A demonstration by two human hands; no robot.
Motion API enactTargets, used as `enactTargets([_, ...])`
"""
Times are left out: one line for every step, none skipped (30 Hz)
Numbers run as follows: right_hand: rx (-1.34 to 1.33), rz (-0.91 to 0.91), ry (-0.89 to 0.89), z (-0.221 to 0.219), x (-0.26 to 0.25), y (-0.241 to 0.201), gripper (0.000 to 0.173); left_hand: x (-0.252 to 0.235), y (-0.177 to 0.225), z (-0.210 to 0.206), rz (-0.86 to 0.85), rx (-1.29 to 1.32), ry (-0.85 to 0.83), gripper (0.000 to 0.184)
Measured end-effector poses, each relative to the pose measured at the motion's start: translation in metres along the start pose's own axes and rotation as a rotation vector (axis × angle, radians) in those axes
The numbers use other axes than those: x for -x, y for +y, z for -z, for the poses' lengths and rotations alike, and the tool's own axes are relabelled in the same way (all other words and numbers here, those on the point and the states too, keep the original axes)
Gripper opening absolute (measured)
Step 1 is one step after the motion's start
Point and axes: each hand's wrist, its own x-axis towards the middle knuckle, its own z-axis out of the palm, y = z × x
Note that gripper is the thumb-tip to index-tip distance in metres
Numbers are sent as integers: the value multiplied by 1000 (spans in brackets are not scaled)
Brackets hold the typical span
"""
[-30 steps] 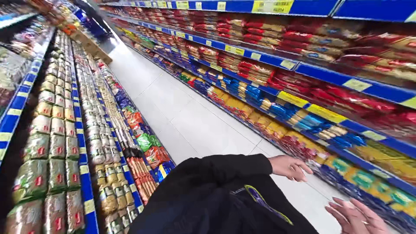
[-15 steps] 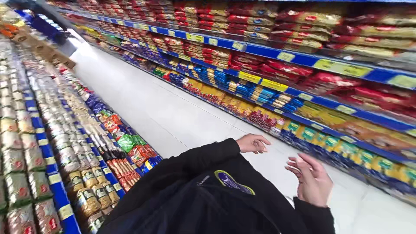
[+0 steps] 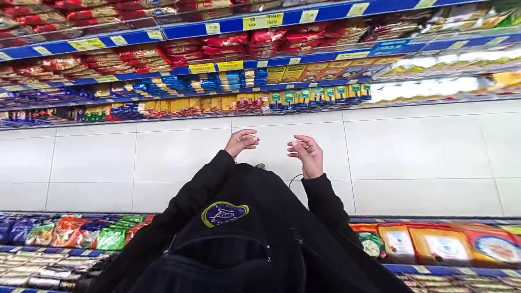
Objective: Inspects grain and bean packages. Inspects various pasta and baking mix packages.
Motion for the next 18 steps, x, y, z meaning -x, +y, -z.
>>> enactTargets([-8, -14, 12, 2, -1, 2, 35, -10, -1, 2, 2, 18, 26, 42])
enactTargets([-16, -32, 20, 4, -1, 4, 36, -19, -4, 5, 8, 23, 57, 42])
enactTargets([-17, -47, 27, 6, -2, 6, 36, -32, -6, 9, 13, 17, 96, 42])
enactTargets([-16, -59, 35, 6, -4, 8, 36, -49, -7, 14, 17, 8, 136, 42])
enactTargets([-12, -74, 40, 7, -6, 10, 36, -67, -7, 18, 26, 5, 179, 41])
enactTargets([-9, -90, 44, 7, -8, 12, 35, -86, -7, 22, 42, 13, 224, 40])
enactTargets([-6, -103, 47, 8, -13, 13, 35, -108, -4, 25, 58, 27, 267, 40])
enactTargets([-4, -122, 53, 8, -15, 16, 36, -129, -4, 29, 74, 36, 298, 40])
enactTargets([-2, -148, 53, 6, -16, 19, 37, -145, -7, 36, 91, 44, 322, 40])
enactTargets([3, -166, 42, 2, -21, 21, 38, -163, -7, 46, 95, 47, 345, 40])
enactTargets([10, -176, 32, 1, -27, 20, 39, -185, -6, 53, 91, 61, 360, 41])
enactTargets([14, -178, 22, 0, -33, 19, 38, -204, -4, 60, 94, 70, 371, 42])
enactTargets([21, -172, 12, -1, -39, 18, 38, -223, -2, 67, 99, 77, 388, 42])
enactTargets([30, -160, 6, -3, -47, 15, 38, -242, 3, 75, 98, 81, 408, 43])
enactTargets([37, -154, 1, -6, -53, 13, 39, -258, 6, 83, 101, 86, 438, 45])
enactTargets([38, -151, -4, -10, -59, 11, 39, -272, 6, 92, 106, 96, 467, 47])
enactTargets([31, -142, -8, -15, -68, 8, 39, -290, 10, 101, 99, 101, 487, 49])
enactTargets([25, -124, -18, -20, -82, 5, 39, -311, 15, 110, 80, 91, 500, 50])
